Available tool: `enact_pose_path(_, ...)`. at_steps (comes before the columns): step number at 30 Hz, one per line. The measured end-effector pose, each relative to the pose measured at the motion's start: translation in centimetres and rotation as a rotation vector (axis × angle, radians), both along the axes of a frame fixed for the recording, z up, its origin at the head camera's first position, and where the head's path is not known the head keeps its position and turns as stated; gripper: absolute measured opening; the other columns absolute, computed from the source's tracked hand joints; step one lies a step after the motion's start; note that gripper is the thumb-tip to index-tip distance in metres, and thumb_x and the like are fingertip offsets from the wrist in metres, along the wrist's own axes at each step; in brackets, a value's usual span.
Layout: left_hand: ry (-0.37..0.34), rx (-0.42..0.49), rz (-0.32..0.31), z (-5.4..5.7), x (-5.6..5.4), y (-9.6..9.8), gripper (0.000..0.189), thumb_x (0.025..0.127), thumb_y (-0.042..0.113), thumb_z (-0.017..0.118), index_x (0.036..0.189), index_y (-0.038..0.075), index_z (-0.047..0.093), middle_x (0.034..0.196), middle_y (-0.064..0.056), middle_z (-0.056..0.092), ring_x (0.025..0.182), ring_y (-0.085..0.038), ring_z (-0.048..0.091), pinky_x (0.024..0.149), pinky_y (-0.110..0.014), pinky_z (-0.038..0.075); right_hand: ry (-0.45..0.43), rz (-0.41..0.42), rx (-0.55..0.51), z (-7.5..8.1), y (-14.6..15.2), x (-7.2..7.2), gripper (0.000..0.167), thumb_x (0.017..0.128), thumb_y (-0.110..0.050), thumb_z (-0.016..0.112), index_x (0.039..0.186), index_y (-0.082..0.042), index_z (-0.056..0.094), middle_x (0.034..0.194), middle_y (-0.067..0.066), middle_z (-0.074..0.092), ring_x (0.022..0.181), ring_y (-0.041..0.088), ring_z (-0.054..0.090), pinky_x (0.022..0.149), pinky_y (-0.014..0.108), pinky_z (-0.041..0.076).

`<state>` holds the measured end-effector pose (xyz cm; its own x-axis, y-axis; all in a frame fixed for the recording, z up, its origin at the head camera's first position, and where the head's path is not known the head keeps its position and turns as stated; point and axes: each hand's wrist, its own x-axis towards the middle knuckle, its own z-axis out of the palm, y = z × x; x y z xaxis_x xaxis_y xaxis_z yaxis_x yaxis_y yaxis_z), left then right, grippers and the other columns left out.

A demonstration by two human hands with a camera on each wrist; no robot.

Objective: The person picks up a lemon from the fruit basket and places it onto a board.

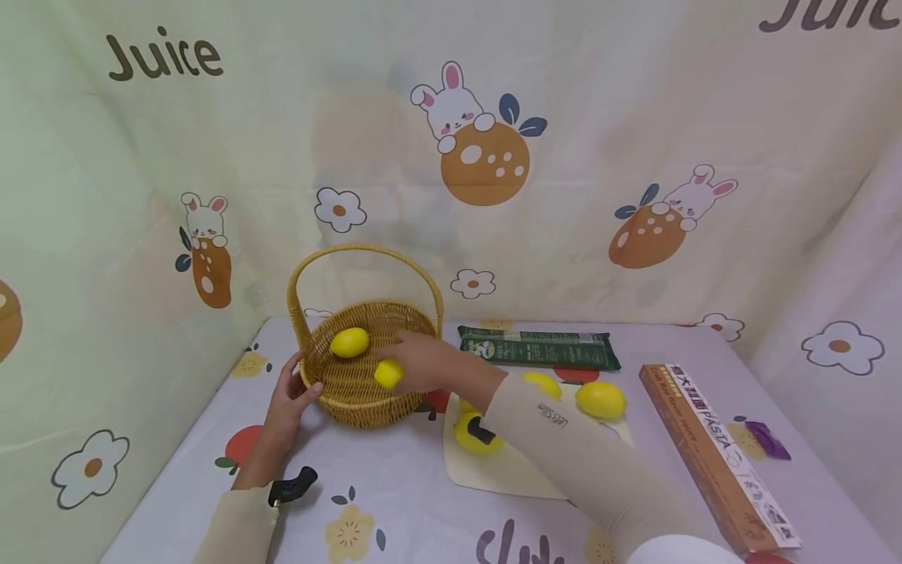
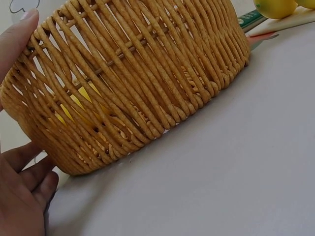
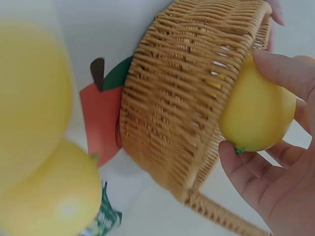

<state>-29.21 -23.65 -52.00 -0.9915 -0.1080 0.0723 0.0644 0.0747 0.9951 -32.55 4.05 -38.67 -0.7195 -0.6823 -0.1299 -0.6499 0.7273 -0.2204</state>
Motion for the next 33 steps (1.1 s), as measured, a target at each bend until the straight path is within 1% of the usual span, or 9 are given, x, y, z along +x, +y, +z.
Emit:
enact_pose_path(4,-0.011,-0.005,-0.001,0.2,0.1,0.0,0.082,0.092,0.027,0.069,0.155,0.031,0.018,0.158,-0.012,0.024,0.142,-0.025,0.026,0.115,-0.044,0.02,0.035,0.001,-0.011,0.7,1.5,0.5,0.061,0.083,-0.038,0.076,0.14,-0.03,0.053,0.141,0.007,0.043,0.111,0.025,0.052,0.089,0.04,0.048)
enact_pose_path(8,0.006,-0.006,-0.01,0.2,0.0,0.1,0.081,0.093,0.025,0.068,0.155,0.03,0.017,0.157,-0.012,0.025,0.142,-0.025,0.027,0.115,-0.043,0.021,0.052,0.0,-0.024,1.3,3.3,1.0,0.059,0.084,-0.037,0.074,0.139,-0.031,0.053,0.14,0.004,0.044,0.112,0.023,0.051,0.089,0.039,0.047)
enact_pose_path(12,0.028,0.001,-0.025,0.0,0.0,0.0,0.08,0.093,0.022,0.067,0.155,0.028,0.017,0.157,-0.014,0.024,0.142,-0.025,0.026,0.115,-0.042,0.02,0.054,-0.017,-0.033,1.7,5.4,1.5,0.06,0.083,-0.037,0.075,0.138,-0.031,0.054,0.132,0.002,0.047,0.106,0.018,0.051,0.086,0.036,0.047)
enact_pose_path(14,0.027,0.0,-0.024,-0.1,-0.1,0.0,0.08,0.093,0.022,0.067,0.155,0.029,0.017,0.157,-0.014,0.024,0.142,-0.025,0.026,0.115,-0.042,0.02,0.053,-0.028,-0.035,1.7,6.5,1.7,0.059,0.082,-0.037,0.075,0.137,-0.03,0.054,0.124,0.0,0.049,0.099,0.016,0.051,0.082,0.034,0.047)
enact_pose_path(17,0.004,-0.007,-0.013,0.0,0.0,0.0,0.081,0.093,0.025,0.068,0.155,0.03,0.017,0.158,-0.012,0.023,0.142,-0.025,0.025,0.115,-0.042,0.021,0.051,-0.044,-0.035,1.4,8.1,2.1,0.058,0.082,-0.038,0.076,0.136,-0.028,0.056,0.121,-0.002,0.049,0.096,0.015,0.05,0.081,0.034,0.047)
enact_pose_path(23,-0.05,0.021,-0.018,1.4,0.8,0.3,0.081,0.093,0.022,0.069,0.156,0.027,0.017,0.158,-0.013,0.022,0.143,-0.025,0.024,0.116,-0.042,0.02,0.029,-0.086,-0.074,0.5,11.2,3.2,0.057,0.081,-0.036,0.079,0.133,-0.027,0.058,0.12,-0.002,0.049,0.097,0.017,0.052,0.084,0.037,0.048)
enact_pose_path(25,-0.056,0.027,-0.024,1.5,0.8,0.3,0.082,0.093,0.02,0.068,0.156,0.026,0.017,0.158,-0.014,0.022,0.143,-0.026,0.024,0.116,-0.042,0.019,0.027,-0.099,-0.083,0.2,12.2,3.6,0.058,0.081,-0.036,0.079,0.134,-0.026,0.058,0.12,-0.002,0.05,0.098,0.018,0.052,0.086,0.039,0.048)
enact_pose_path(28,-0.059,0.024,-0.018,1.0,0.5,0.2,0.082,0.093,0.021,0.068,0.156,0.028,0.017,0.158,-0.013,0.022,0.143,-0.026,0.024,0.116,-0.043,0.019,0.038,-0.122,-0.096,-0.2,13.8,4.1,0.06,0.08,-0.036,0.08,0.134,-0.023,0.058,0.12,-0.002,0.051,0.099,0.017,0.052,0.088,0.039,0.048)
enact_pose_path(33,-0.058,0.001,0.006,0.1,-0.1,0.1,0.082,0.092,0.027,0.07,0.155,0.034,0.018,0.158,-0.01,0.023,0.143,-0.024,0.025,0.115,-0.043,0.021,0.038,-0.179,-0.116,-0.9,16.2,5.6,0.061,0.077,-0.039,0.081,0.132,-0.02,0.06,0.115,-0.002,0.052,0.092,0.016,0.052,0.081,0.037,0.05)
